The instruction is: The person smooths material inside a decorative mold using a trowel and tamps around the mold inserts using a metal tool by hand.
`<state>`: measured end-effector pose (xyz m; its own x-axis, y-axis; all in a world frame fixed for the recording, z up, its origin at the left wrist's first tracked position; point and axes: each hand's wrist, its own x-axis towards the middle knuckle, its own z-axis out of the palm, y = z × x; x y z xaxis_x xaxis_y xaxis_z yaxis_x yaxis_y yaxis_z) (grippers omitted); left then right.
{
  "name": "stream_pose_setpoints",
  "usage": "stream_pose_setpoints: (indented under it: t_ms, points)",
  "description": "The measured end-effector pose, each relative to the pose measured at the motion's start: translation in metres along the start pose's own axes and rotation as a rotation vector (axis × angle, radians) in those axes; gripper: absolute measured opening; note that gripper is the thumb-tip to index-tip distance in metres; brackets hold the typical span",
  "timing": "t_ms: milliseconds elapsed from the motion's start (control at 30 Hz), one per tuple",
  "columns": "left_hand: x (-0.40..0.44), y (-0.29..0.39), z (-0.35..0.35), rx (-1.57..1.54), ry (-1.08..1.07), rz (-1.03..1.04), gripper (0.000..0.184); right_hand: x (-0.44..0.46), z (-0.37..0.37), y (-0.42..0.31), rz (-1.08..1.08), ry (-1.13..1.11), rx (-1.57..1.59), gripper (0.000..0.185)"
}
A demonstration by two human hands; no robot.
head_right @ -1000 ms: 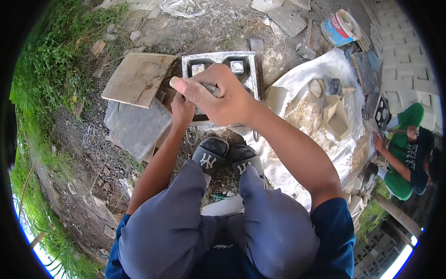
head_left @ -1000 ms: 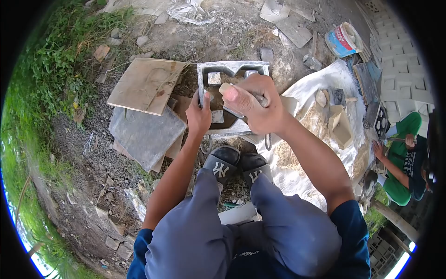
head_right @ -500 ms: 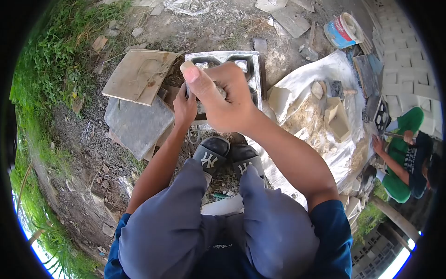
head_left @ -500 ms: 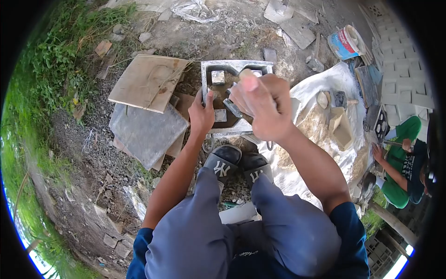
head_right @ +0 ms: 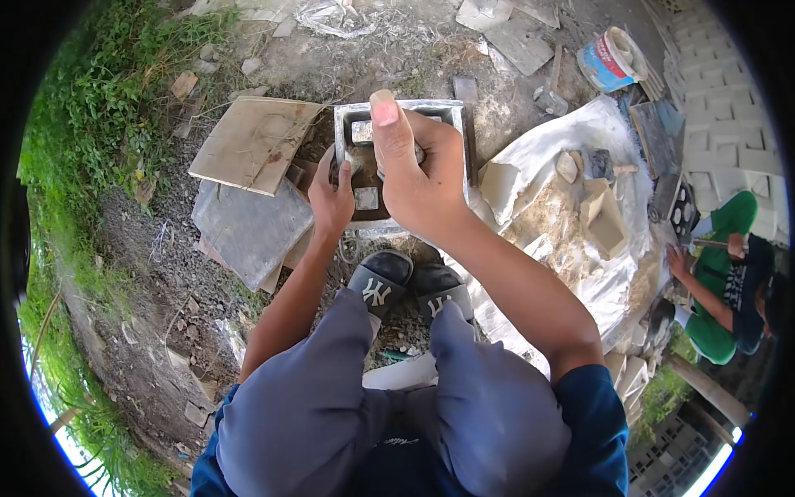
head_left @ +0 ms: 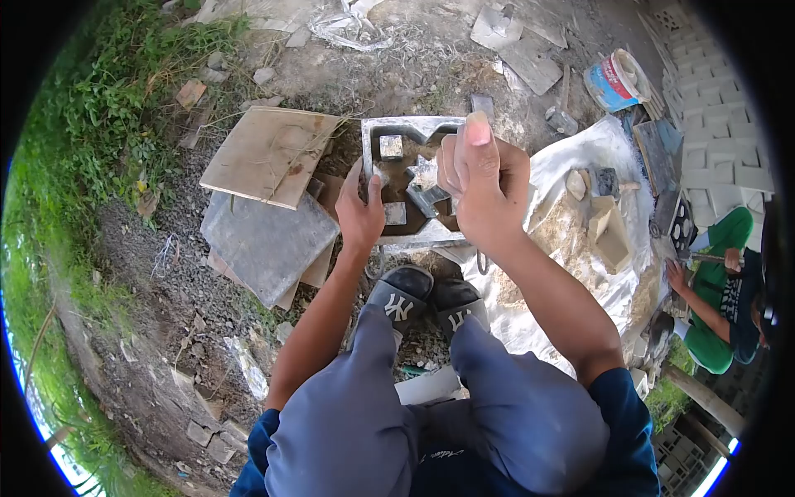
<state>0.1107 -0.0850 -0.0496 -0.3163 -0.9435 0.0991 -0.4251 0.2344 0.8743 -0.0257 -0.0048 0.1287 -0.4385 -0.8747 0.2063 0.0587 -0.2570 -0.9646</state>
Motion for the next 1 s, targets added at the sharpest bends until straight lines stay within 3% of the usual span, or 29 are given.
stream_pose_setpoints:
  t_ms: [33, 67, 133, 167, 200, 233, 267, 300, 333, 367, 400, 433, 467, 533, 567, 667, 1000]
  points:
    - [-0.002, -0.003, -0.001, 0.036, 0.097, 0.217, 0.048, -0.001, -0.005, 0.0, 0.001, -0.03, 0.014, 0.05]
    - [-0.009, -0.004, -0.002, 0.04, 0.093, 0.219, 0.048, -0.002, -0.012, -0.003, 0.029, -0.139, -0.072, 0.057]
    - [-0.019, 0.038, -0.018, 0.081, 0.071, 0.535, 0.057, 0.003, -0.012, -0.01, 0.012, -0.233, -0.037, 0.063]
    - [-0.019, 0.053, -0.018, 0.03, -0.033, 0.584, 0.065, 0.005, -0.013, -0.012, -0.006, -0.335, -0.007, 0.071]
    - [-0.019, 0.067, -0.015, -0.083, -0.17, 0.533, 0.067, 0.01, -0.023, -0.012, -0.011, -0.476, -0.212, 0.082]
    - [-0.02, 0.078, -0.011, -0.192, -0.306, 0.477, 0.068, 0.011, -0.027, -0.011, -0.014, -0.46, -0.21, 0.082]
    - [-0.015, 0.087, -0.007, -0.088, -0.267, 0.568, 0.042, 0.012, -0.029, -0.009, 0.002, -0.465, -0.224, 0.085]
    - [-0.016, 0.087, -0.003, -0.084, -0.278, 0.576, 0.042, 0.012, -0.032, -0.006, 0.018, -0.47, -0.235, 0.088]
    - [-0.018, 0.086, 0.001, -0.32, -0.264, 0.33, 0.029, 0.013, -0.037, 0.0, -0.074, -0.316, -0.229, 0.083]
    - [-0.019, 0.086, 0.006, -0.548, -0.247, 0.077, 0.028, 0.012, -0.045, 0.013, -0.079, -0.3, -0.228, 0.083]
    - [-0.021, 0.095, 0.01, -0.693, -0.101, 0.139, 0.042, 0.008, -0.055, 0.031, -0.037, -0.1, -0.28, 0.072]
    - [-0.023, 0.096, 0.008, -0.691, -0.117, 0.147, 0.042, 0.002, -0.065, 0.051, 0.007, 0.1, -0.328, 0.061]
    - [-0.025, 0.095, 0.002, -0.828, -0.11, 0.181, 0.042, -0.01, -0.072, 0.075, 0.003, 0.117, -0.326, 0.061]
    - [-0.026, 0.098, -0.004, -0.959, -0.12, 0.218, 0.042, -0.039, -0.079, 0.119, 0.135, 0.238, -0.894, 0.047]
    - [-0.028, 0.103, -0.008, -0.967, -0.128, 0.235, 0.043, -0.05, -0.084, 0.129, 0.141, 0.252, -0.886, 0.047]
    - [-0.028, 0.12, -0.014, -0.995, -0.145, 0.286, 0.045, -0.072, -0.096, 0.141, -0.113, 0.002, -1.236, 0.041]
    - [-0.029, 0.118, -0.013, -1.043, -0.087, 0.379, 0.047, -0.074, -0.096, 0.142, -0.131, -0.029, -1.266, 0.037]
